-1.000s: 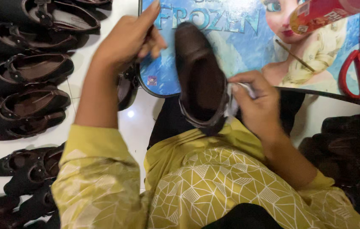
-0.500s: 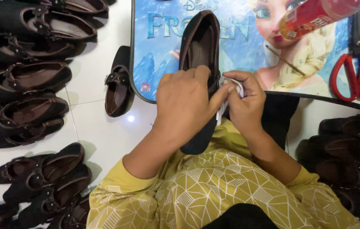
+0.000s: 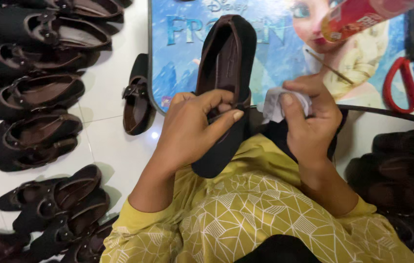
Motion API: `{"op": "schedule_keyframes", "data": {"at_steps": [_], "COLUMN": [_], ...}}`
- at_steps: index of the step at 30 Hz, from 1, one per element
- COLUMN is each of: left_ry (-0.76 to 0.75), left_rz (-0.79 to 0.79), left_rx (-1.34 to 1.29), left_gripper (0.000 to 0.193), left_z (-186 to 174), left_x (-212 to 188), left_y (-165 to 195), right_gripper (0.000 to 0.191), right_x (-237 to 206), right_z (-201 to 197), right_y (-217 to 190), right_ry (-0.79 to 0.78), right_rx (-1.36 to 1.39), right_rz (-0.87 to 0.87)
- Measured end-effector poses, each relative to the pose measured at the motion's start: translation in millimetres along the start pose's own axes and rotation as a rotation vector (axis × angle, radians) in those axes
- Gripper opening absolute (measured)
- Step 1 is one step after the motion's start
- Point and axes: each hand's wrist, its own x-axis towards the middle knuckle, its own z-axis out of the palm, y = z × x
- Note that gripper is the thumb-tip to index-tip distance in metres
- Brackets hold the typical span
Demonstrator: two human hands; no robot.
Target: The person sits on the floor holding black shoes on their lap, wipes the uppers and edges with a tissue, and uses a small stick tool to clean along the sole edge. They apply glue from a bottle to a shoe part and set finished shoes aside with the many other shoes on the floor.
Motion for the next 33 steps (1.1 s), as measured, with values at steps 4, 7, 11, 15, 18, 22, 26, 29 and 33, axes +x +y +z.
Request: {"op": "schedule_keyframes", "data": {"at_steps": [4, 7, 11, 15, 18, 22, 26, 29, 33], "left_ry": [0.023, 0.086, -0.033, -0.046, -0.075, -0.05, -0.031, -0.045, -0.045], "left_rz": [0.012, 0.056, -0.107, -0.127, -0.172, -0.086, -0.068, -0.097, -0.081], "left_rx": [-0.074, -0.104, -0.544, -0.735, -0.769, -0.749, -0.779, -0.85, -0.851], "left_gripper": [0.029, 0.026, 0.024, 0.023, 0.025, 0.024, 0.021, 0.02, 0.02], "left_z": [-4.0, -5.6, -7.2, -4.5, -3.5, -2.8, 0.8, 3.4, 4.5], "left_x": [-13.1, -17.0, -16.0, -19.5, -19.7, -17.0, -17.0, -18.4, -18.6], "left_y": [-13.1, -26.4, -41.7, -45.5, -45.5, -46.3, -49.2, -52.6, -56.9], "right_gripper": [0.023, 0.02, 0.015, 0.014, 0.014, 0.015, 0.015, 0.016, 0.016], "right_x": [-5.2, -1.3, 7.9, 8.4, 5.2, 3.2, -1.0, -5.7, -7.2], "right_z": [21.1, 34.6, 38.6, 34.4, 36.3, 41.6, 42.0, 41.2, 42.2], "right_y": [-9.2, -10.8, -14.1, -19.9, -20.7, -18.1, -18.6, -20.6, -21.1], "right_ry": [-0.152, -0.193, -0.197, -0.231, -0.286, -0.312, -0.268, -0.247, -0.283], "right_rx": [-0.17, -0.22, -0.146, -0.055, -0.041, -0.154, -0.159, -0.116, -0.226], "right_rz": [-0.115, -0.14, -0.021, -0.023, 0.035, -0.081, -0.015, 0.05, -0.122]}}
